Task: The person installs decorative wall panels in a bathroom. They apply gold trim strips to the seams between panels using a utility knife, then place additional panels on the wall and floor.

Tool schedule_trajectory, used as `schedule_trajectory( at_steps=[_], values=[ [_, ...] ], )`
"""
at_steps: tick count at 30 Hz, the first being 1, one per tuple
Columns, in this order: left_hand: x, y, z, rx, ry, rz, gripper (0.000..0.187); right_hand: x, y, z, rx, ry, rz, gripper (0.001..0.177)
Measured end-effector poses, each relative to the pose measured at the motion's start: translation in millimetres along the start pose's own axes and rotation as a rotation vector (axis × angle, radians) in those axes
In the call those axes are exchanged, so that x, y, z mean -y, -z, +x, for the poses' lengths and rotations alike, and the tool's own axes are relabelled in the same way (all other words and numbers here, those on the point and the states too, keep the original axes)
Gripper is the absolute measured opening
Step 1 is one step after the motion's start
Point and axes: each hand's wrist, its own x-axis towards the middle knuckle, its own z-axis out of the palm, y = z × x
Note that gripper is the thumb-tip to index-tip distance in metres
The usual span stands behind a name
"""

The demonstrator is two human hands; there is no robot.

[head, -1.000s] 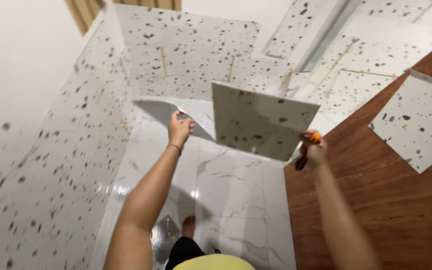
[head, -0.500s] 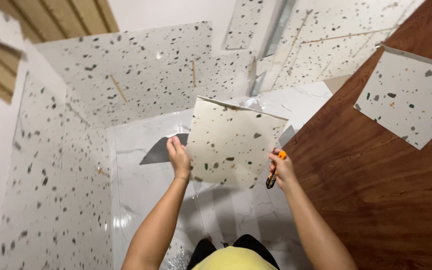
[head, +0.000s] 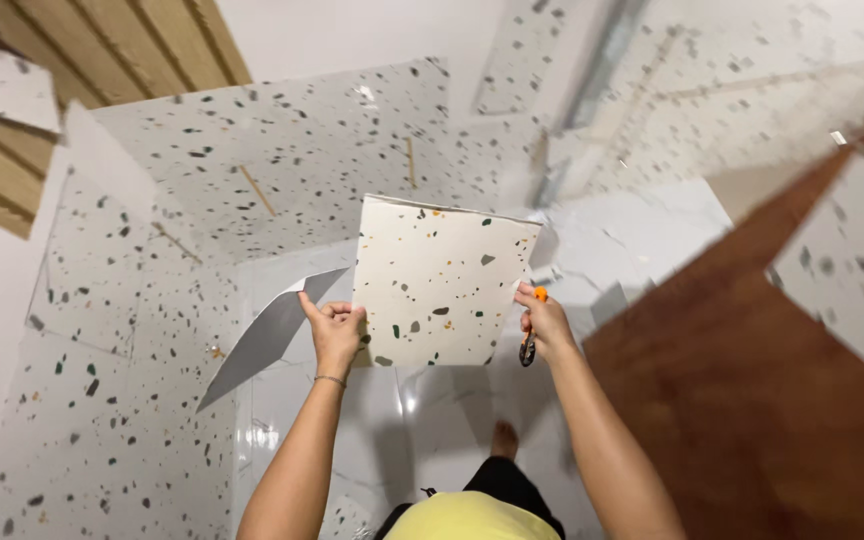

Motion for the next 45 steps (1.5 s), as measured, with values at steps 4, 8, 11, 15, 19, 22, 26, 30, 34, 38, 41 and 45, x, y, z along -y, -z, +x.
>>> schedule_trajectory(
  at_steps=[4, 8, 11, 15, 19, 22, 26, 30, 34, 38, 41, 45],
  values=[
    [2.4, -54.5, 18.4, -0.082, 0.046, -0.045, 0.118, 17.0, 9.5, 81.8, -0.005, 0.054, -0.094, 0.041],
    [26.2, -130.7, 50.8, -0.094, -0.070, -0.154, 0.118, 34.2, 41.8, 153.1, 0.003, 0.129, -0.033, 0.044],
    [42.5, -188.5, 72.0, -0.091, -0.229, -0.227, 0.118, 61.4, 66.6, 186.8, -0.026, 0.112, -0.102, 0.050],
    [45.5, -235.3, 96.1, -0.116, -0.183, -0.315, 0.111, 101.6, 84.9, 207.1, -0.084, 0.214, -0.068, 0.101],
    [32.1, -235.3, 120.6, -0.193, -0.137, -0.282, 0.101, 129.4, 103.1, 223.8, -0.135, 0.106, -0.168, 0.104],
    [21.4, -242.1, 138.5, -0.171, 0.061, -0.391, 0.103, 135.7, 110.2, 237.2, -0.060, 0.059, -0.226, 0.095],
    [22.1, -266.8, 167.9, -0.160, 0.173, -0.454, 0.103, 145.1, 107.1, 248.3, -0.035, 0.029, -0.257, 0.083],
    [22.9, -294.6, 207.2, -0.107, 0.204, -0.389, 0.101, 175.9, 103.1, 257.5, -0.079, -0.018, -0.301, 0.076],
    [15.9, -302.1, 251.5, -0.025, 0.256, -0.279, 0.101, 194.5, 90.4, 277.0, -0.142, -0.016, -0.296, 0.073],
    [2.6, -308.8, 281.8, 0.070, 0.305, -0.280, 0.099, 184.0, 77.3, 302.4, -0.169, -0.036, -0.276, 0.064],
    [-7.5, -312.7, 296.6, 0.140, 0.281, -0.280, 0.100, 157.3, 64.4, 325.4, -0.168, -0.086, -0.303, 0.061],
    [-24.0, -312.0, 311.1, 0.253, 0.272, -0.339, 0.103, 113.8, 50.8, 355.8, -0.156, -0.233, -0.311, 0.058]
  ],
)
